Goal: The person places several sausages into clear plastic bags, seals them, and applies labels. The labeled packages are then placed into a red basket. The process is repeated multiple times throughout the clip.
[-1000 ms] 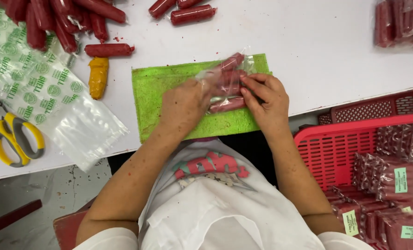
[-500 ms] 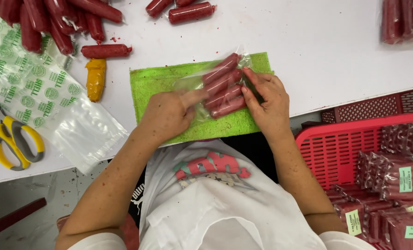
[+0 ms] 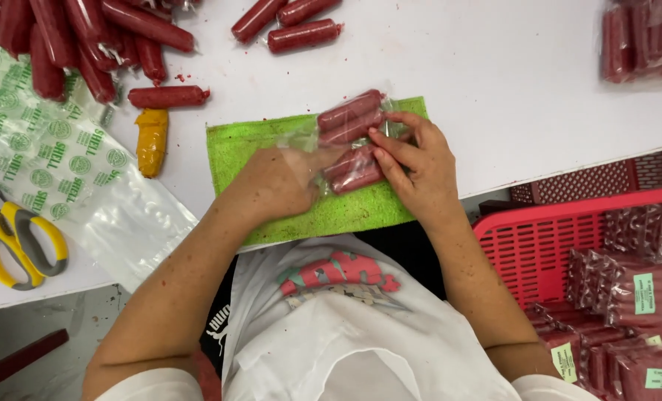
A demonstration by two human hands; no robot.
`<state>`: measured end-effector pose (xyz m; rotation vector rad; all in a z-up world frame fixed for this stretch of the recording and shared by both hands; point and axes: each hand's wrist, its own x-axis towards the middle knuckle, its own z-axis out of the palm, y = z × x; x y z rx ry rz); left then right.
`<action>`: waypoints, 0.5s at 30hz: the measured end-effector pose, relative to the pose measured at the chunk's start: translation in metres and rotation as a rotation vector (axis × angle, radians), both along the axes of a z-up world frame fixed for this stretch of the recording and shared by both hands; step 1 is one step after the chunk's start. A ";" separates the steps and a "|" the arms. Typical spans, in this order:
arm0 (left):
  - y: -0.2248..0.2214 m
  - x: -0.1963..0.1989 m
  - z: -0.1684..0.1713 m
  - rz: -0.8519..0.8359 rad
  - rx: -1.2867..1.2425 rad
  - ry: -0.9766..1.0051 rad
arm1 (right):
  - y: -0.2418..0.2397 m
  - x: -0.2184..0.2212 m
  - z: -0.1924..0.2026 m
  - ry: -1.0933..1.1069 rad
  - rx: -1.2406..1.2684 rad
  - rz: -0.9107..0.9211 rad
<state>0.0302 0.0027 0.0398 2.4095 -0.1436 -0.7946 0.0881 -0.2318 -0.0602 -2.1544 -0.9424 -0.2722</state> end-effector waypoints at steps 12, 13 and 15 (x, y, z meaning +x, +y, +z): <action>0.041 0.021 0.080 -0.100 0.158 0.277 | 0.004 -0.002 0.005 -0.028 -0.129 -0.012; 0.051 0.038 0.065 -0.097 0.153 0.287 | 0.004 -0.003 0.008 -0.019 -0.133 -0.006; 0.072 0.073 0.039 0.057 0.280 -0.476 | 0.007 -0.002 0.015 0.118 -0.272 0.035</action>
